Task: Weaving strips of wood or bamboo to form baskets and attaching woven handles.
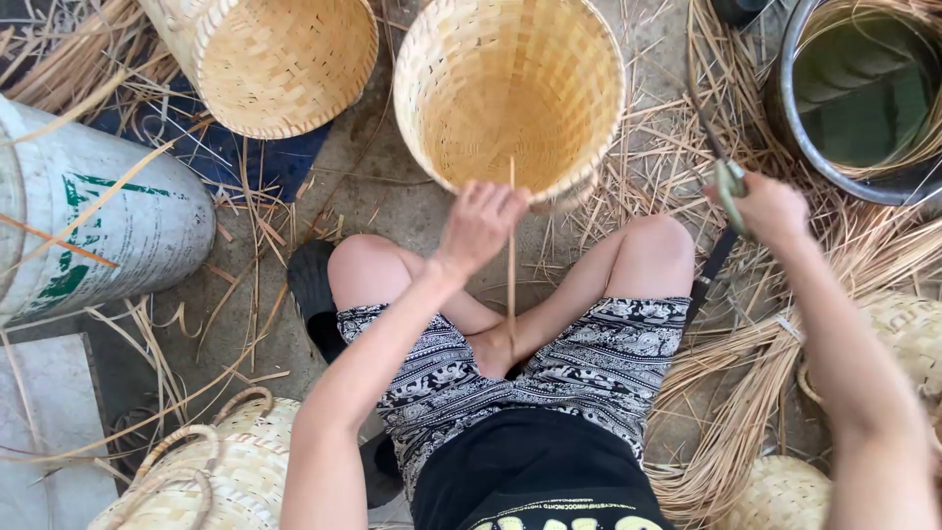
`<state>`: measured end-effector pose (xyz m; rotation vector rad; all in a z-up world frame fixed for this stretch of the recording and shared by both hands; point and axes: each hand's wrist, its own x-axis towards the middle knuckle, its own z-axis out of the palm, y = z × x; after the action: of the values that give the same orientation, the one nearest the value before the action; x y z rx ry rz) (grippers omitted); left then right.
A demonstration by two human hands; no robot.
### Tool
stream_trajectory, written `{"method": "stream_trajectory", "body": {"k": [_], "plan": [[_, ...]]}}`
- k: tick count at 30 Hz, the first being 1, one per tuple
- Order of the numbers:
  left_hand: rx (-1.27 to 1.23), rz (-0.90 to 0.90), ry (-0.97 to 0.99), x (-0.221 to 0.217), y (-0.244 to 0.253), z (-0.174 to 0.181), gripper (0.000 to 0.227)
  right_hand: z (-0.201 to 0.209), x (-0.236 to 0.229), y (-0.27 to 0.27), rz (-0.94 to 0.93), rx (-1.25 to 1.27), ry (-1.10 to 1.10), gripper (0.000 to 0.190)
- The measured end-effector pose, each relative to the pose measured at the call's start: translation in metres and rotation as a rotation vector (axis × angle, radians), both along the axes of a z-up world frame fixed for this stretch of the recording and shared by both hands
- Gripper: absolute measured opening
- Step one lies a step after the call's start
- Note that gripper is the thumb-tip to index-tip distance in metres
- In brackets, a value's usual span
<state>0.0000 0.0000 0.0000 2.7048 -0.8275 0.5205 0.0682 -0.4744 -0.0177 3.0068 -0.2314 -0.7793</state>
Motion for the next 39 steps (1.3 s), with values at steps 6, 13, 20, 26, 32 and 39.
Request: {"method": "stream_trajectory", "body": {"k": [6,13,20,26,32,39], "plan": [[-0.336,0.171,0.09,0.018,0.024,0.102,0.016,-0.154,-0.01,-0.035,-0.015,0.074,-0.137,0.086],[-0.423,0.247,0.146,0.027,0.037,0.045,0.016,-0.175,-0.001,-0.038,-0.068,0.186,-0.028,0.079],[-0.465,0.198,0.249,0.017,0.052,0.052,0.034,-0.17,0.007,-0.034,-0.002,0.073,0.082,0.053],[-0.307,0.185,0.244,0.012,0.043,0.07,0.082,-0.054,-0.012,0.046,0.051,0.202,-0.066,0.043],[-0.262,0.233,0.268,0.015,0.038,0.069,0.088,0.118,-0.113,0.242,0.14,0.957,-0.018,0.036],[-0.35,0.318,0.304,0.012,0.051,0.055,0.087,0.069,-0.174,0.334,0.017,1.287,-0.08,0.029]]}}
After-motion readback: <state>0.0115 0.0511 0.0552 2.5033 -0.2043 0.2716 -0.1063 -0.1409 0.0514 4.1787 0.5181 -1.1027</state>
